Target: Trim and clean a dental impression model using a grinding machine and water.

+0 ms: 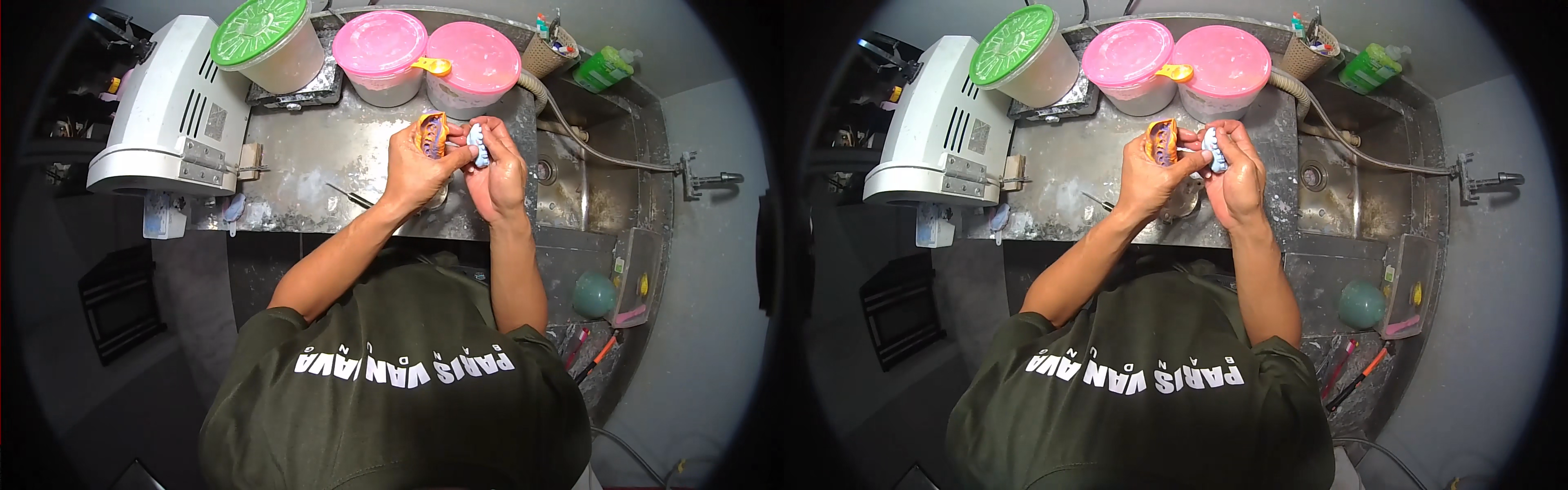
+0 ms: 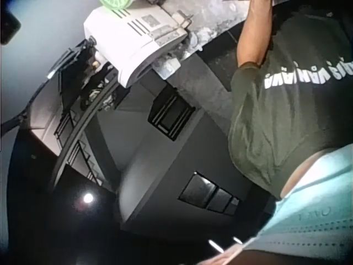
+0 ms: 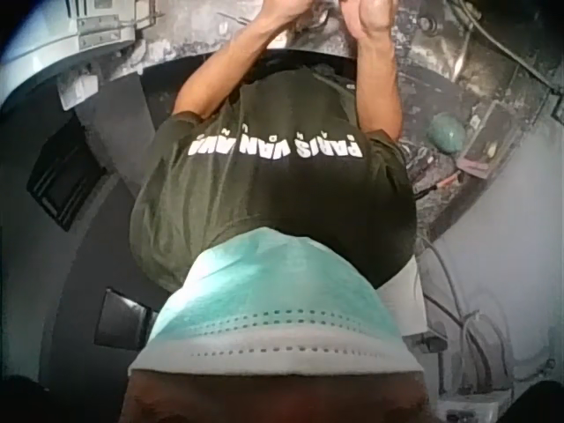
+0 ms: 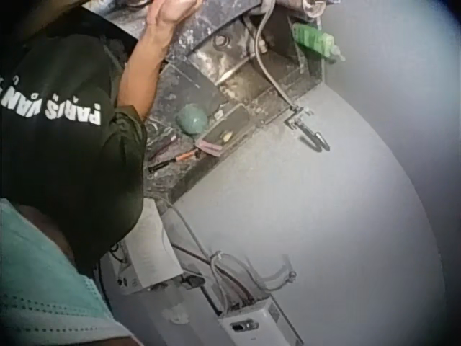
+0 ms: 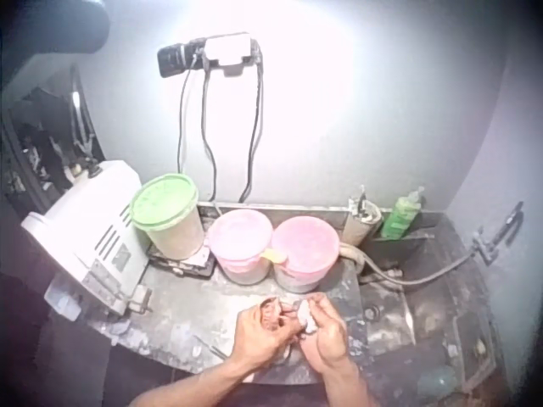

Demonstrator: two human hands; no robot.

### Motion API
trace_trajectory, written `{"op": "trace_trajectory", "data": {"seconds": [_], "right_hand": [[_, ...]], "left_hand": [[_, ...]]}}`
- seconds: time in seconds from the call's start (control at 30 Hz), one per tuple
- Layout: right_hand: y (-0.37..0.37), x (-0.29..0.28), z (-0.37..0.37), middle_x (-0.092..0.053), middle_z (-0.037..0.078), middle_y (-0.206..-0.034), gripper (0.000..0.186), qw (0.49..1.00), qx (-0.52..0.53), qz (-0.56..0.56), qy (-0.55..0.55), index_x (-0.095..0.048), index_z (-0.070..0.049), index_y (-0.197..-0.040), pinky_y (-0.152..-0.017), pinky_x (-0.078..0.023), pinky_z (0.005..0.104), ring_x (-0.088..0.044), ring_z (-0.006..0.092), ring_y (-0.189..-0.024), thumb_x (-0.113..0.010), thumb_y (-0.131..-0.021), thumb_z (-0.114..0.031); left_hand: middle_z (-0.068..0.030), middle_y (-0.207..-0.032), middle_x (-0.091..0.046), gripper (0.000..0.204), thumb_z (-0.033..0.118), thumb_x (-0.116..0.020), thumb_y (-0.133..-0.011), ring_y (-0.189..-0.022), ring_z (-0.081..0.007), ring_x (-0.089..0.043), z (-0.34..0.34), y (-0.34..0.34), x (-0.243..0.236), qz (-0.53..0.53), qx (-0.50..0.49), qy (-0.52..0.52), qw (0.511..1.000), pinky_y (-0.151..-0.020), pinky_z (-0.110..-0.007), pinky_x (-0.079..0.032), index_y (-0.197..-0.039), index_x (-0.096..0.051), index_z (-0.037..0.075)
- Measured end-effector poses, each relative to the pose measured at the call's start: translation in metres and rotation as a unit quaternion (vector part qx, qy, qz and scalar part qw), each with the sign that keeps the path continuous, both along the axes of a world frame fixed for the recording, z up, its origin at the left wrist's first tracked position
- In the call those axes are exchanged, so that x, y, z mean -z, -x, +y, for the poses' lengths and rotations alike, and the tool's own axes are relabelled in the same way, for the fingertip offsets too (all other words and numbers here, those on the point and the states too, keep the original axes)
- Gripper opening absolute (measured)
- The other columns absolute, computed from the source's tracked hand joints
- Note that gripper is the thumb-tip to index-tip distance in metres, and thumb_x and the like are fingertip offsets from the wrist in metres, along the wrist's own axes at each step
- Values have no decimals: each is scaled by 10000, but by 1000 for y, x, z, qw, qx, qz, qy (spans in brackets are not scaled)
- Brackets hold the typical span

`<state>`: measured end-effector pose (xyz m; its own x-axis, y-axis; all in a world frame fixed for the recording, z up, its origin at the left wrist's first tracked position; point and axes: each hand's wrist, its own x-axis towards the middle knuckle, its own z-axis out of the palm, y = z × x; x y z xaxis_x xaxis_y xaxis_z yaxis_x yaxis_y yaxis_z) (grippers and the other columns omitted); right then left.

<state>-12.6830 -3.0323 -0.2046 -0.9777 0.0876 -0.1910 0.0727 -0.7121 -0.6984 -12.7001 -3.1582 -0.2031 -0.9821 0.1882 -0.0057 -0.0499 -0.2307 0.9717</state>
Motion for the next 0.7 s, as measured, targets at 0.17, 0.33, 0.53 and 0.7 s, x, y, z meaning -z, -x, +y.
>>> {"op": "trace_trajectory", "data": {"seconds": [0.17,0.33,0.53,0.7], "right_hand": [[-1,5,5,-598,50,-959,125,1000,-2,4,-12,-528,-72,-1071,-659,-405,266,-573,127,-828,-444,-1032,-155],[2,13,9,-599,50,-942,138,1000,-2,-1,30,-549,-56,-1062,-624,-408,267,-558,131,-793,-456,-1025,-151],[4,19,21,-587,78,-918,196,967,-58,-135,210,-582,-12,-1034,-598,-410,266,-507,157,-744,-473,-1020,-175],[8,23,35,-570,120,-904,252,938,-103,-108,314,-551,19,-1066,-602,-424,262,-496,207,-757,-426,-1038,-197]], "left_hand": [[-105,-864,-693,270,25,-821,-770,-763,-146,-677,3,0,-3,-19,-2,-4,1000,-701,-284,-572,-960,-644,-49],[-87,-833,-697,247,69,-807,-798,-725,-129,-676,2,5,2,-44,15,-55,997,-617,-244,-535,-960,-651,-34],[-65,-865,-713,226,132,-758,-847,-699,-93,-674,-1,8,-1,-144,37,-83,986,-475,-187,-368,-1006,-632,31],[-45,-892,-696,229,121,-735,-860,-743,-110,-678,3,15,1,-194,50,-105,974,-497,-190,-374,-1033,-600,53]]}}
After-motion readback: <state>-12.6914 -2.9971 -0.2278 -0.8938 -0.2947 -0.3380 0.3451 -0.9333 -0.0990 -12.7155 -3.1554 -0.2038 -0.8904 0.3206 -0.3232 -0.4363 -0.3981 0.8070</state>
